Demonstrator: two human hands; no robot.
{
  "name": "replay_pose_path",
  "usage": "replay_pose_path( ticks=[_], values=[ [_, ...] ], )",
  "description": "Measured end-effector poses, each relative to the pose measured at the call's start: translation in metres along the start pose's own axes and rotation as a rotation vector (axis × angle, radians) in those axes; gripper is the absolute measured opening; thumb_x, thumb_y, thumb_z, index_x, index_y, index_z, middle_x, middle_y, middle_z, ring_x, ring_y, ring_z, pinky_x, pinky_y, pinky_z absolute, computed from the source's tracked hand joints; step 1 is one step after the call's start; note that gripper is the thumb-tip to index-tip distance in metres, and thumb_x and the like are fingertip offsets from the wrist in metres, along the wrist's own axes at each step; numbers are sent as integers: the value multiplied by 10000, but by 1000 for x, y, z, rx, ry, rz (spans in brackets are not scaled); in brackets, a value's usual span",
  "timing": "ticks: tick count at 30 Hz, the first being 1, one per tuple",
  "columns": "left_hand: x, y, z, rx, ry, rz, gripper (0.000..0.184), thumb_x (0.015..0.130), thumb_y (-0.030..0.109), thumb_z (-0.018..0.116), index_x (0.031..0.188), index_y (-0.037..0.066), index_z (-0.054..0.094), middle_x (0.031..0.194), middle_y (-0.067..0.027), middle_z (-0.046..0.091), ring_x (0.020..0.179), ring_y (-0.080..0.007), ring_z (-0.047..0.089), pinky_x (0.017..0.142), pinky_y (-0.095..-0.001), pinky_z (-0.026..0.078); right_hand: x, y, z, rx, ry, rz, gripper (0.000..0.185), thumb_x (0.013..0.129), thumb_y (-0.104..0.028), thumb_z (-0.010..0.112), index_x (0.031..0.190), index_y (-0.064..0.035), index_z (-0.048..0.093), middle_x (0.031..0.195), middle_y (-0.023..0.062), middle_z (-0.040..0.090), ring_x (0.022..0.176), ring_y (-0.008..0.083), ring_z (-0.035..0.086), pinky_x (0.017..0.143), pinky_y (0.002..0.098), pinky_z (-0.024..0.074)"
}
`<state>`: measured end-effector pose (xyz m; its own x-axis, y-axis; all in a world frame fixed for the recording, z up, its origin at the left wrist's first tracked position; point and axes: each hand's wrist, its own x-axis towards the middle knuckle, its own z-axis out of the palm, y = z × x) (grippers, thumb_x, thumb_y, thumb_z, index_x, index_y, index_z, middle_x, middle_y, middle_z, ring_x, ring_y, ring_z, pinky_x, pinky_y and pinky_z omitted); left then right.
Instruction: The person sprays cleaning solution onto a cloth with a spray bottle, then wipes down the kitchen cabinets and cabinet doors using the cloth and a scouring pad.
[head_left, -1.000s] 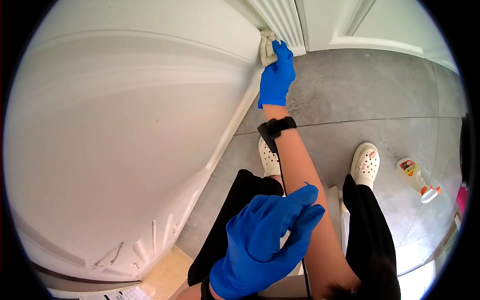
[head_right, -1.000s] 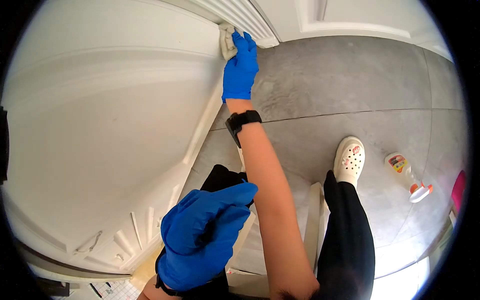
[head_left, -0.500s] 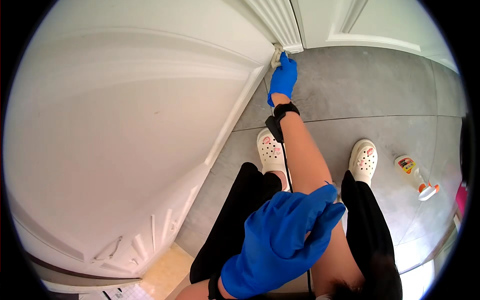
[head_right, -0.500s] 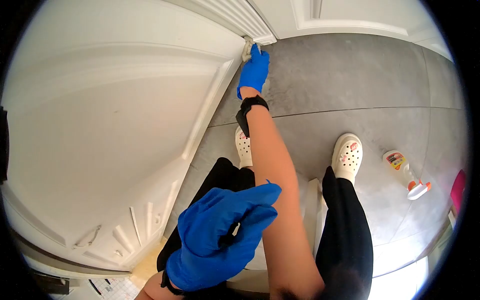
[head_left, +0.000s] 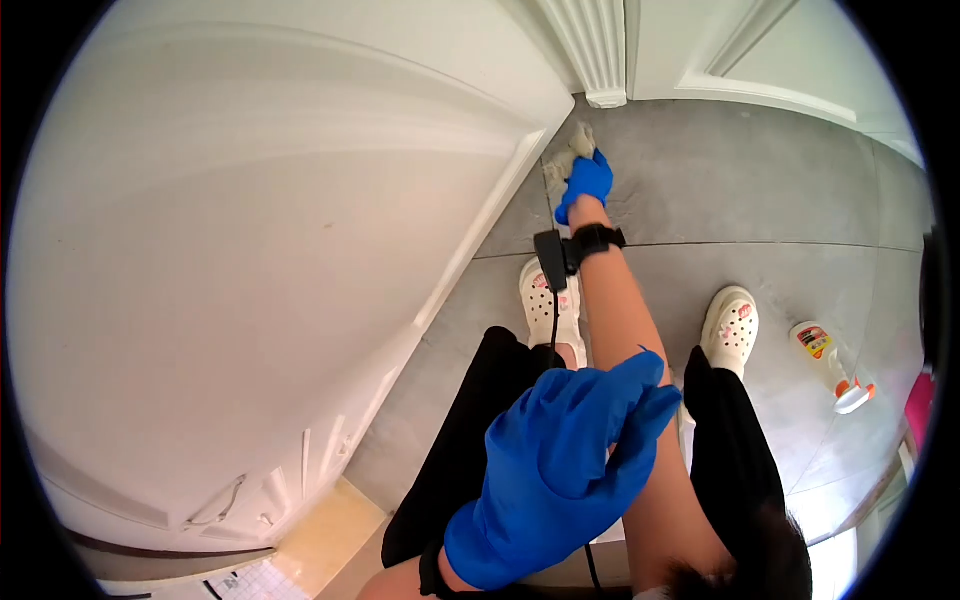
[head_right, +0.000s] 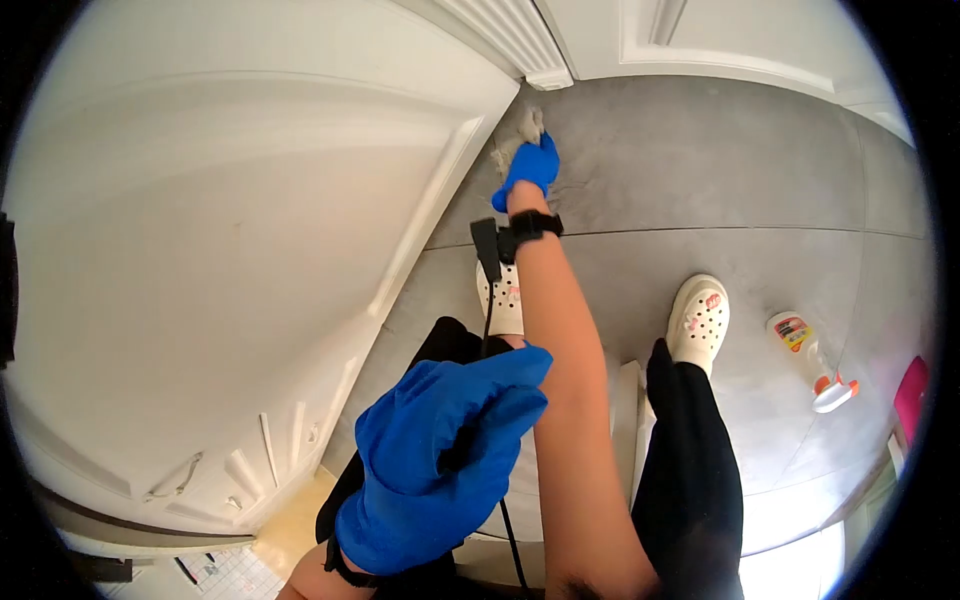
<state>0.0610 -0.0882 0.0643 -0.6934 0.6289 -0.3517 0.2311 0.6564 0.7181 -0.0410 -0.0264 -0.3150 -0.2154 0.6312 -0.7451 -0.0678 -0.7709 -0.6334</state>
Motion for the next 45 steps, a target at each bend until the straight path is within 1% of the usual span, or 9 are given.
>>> replay_pose_path(
  ticks=[3, 6, 9, 11, 15, 23, 31, 38, 45],
  values=[
    [-3, 4, -4, 27, -53, -9, 290, 674, -7, 632, 951, 63, 586, 731, -57, 585, 565, -168, 503, 537, -250, 413, -41, -51, -16, 90, -33, 181, 373, 772, -41, 428, 1140, -69, 481, 998, 79, 544, 818, 176, 525, 669, 307, 444],
    [-7, 0, -4, 1, -70, 4, 291, 681, -8, 625, 960, 58, 581, 734, -67, 580, 578, -181, 516, 549, -252, 417, -62, -70, -21, 445, -184, -45, 311, 794, -18, 439, 1099, -36, 499, 1005, 61, 535, 911, 183, 512, 798, 289, 406],
    [-9, -7, -3, 19, -36, 25, 277, 690, -7, 615, 959, 49, 579, 747, -71, 581, 601, -185, 530, 563, -254, 425, -91, -101, -15, 388, -246, -351, 302, 798, -37, 459, 1096, -51, 504, 1058, 73, 500, 987, 196, 469, 859, 300, 365],
    [-9, -8, 0, -49, 15, 42, 260, 706, -4, 602, 961, 42, 576, 757, -80, 586, 620, -176, 538, 573, -255, 432, -110, -119, -9, -39, -253, -911, 298, 800, -55, 459, 1095, -56, 504, 1090, 93, 463, 1049, 216, 418, 901, 307, 324],
    [-6, -3, 5, -26, 22, 34, 227, 727, 13, 591, 951, 47, 582, 744, -83, 581, 621, -164, 541, 560, -251, 433, -141, -141, 26, -69, -255, -1054, 365, 765, -42, 487, 1128, -75, 490, 1116, 116, 421, 1067, 251, 389, 909, 324, 310],
    [-8, -2, -1, -39, 98, 12, 206, 714, -20, 583, 911, 38, 595, 752, -82, 580, 630, -157, 537, 590, -249, 436, -179, -161, 65, -114, -154, -1087, 370, 760, -66, 507, 1129, -84, 501, 1064, 132, 452, 1053, 267, 392, 890, 332, 315],
    [-3, 0, -32, -412, 761, -43, 169, 820, 67, 416, 820, -49, 538, 861, -137, 599, 669, -152, 546, 671, -296, 443, -225, -237, 83, -371, -224, -1315, 505, 603, -16, 542, 1101, -95, 510, 971, 126, 472, 844, 296, 446, 752, 354, 372],
    [2, -2, -35, -359, 893, -49, 237, 815, 192, 415, 857, -2, 543, 716, -106, 591, 657, -140, 522, 749, -296, 380, -194, -210, 82, -318, -168, -1382, 510, 588, 55, 502, 1086, -55, 503, 931, 126, 482, 815, 285, 466, 696, 347, 396],
    [-2, -28, -41, -411, 1019, -71, 258, 807, 197, 374, 876, -12, 510, 725, -78, 538, 677, -147, 475, 703, -293, 344, -292, -299, 124, 70, -323, -1284, 113, 714, -83, 498, 807, -21, 489, 814, 123, 490, 778, 264, 500, 670, 344, 436]
  ],
)
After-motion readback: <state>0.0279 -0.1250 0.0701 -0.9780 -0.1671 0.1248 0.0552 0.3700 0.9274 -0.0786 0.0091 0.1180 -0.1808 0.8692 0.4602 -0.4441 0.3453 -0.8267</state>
